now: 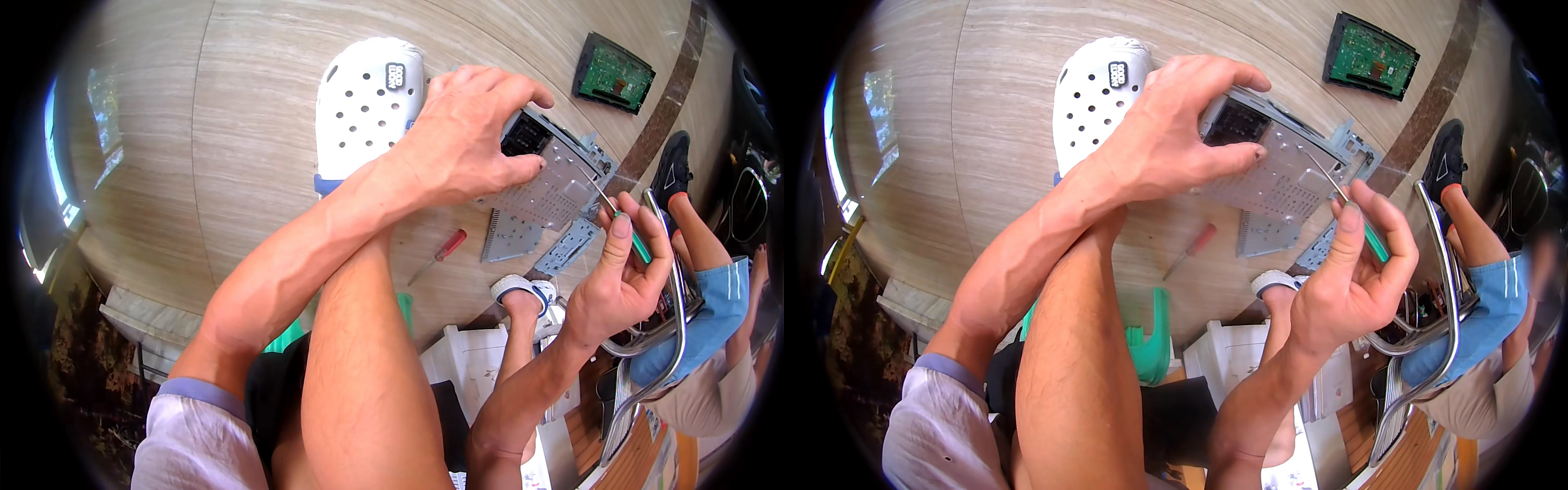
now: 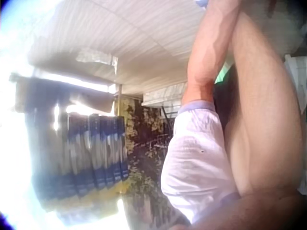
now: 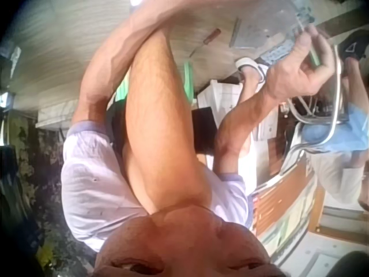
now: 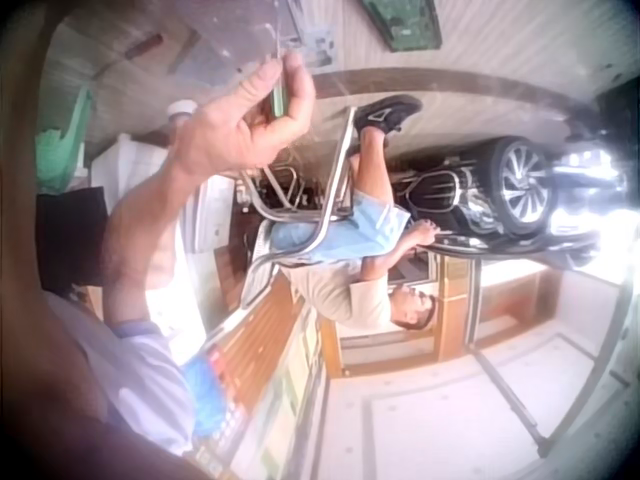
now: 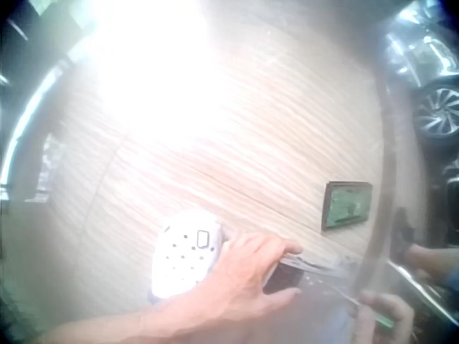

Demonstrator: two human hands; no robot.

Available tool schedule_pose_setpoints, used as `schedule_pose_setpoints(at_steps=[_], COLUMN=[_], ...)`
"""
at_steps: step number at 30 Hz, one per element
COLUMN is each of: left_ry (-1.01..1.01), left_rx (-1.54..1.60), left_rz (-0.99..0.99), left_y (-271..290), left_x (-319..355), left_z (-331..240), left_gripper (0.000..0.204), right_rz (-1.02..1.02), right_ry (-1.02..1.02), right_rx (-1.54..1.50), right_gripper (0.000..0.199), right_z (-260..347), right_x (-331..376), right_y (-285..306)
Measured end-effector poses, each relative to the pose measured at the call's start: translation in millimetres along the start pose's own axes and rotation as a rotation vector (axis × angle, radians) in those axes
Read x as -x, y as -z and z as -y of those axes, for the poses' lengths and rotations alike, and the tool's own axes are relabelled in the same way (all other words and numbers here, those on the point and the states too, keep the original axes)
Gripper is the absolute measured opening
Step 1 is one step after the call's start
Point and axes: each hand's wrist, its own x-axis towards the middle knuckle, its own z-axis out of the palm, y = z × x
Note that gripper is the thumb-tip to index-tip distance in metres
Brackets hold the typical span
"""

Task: The person assembles an electronic device by holding the metal casing, placing screws by hand, and tightening them into the frame using a screwdriver.

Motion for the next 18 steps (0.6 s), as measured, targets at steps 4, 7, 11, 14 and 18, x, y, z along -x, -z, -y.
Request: schedule_pose_setpoints(at_steps=[4,7,11,14,18], left_ry=[-0.003,-0.005,-0.002,-0.004,-0.006], left_rx=[0.011,0.000,-0.004,-0.001,-0.008], left_rz=[0.003,-0.005,-0.003,0.001,-0.003], left_y=[-1.0,-0.4,-0.2,-0.5,-0.3], left_x=[-0.9,0.1,-0.3,-0.6,-0.2], left_z=[0.1,-0.4,0.0,-0.1,0.0], left_gripper=[0.054,0.053,0.053,0.053,0.053], right_rz=[0.000,0.000,-0.006,-0.008,-0.011], right_ry=[-0.007,-0.009,-0.011,0.004,0.011], right_rx=[0.015,0.014,0.011,0.024,0.022], right_gripper=[0.021,0.021,0.020,0.020,0.020], right_z=[0.2,1.0,2.1,1.8,1.0], right_x=[1.3,2.1,2.0,2.1,1.4], right_y=[-0.7,-3.2,-4.4,-4.3,-4.3])
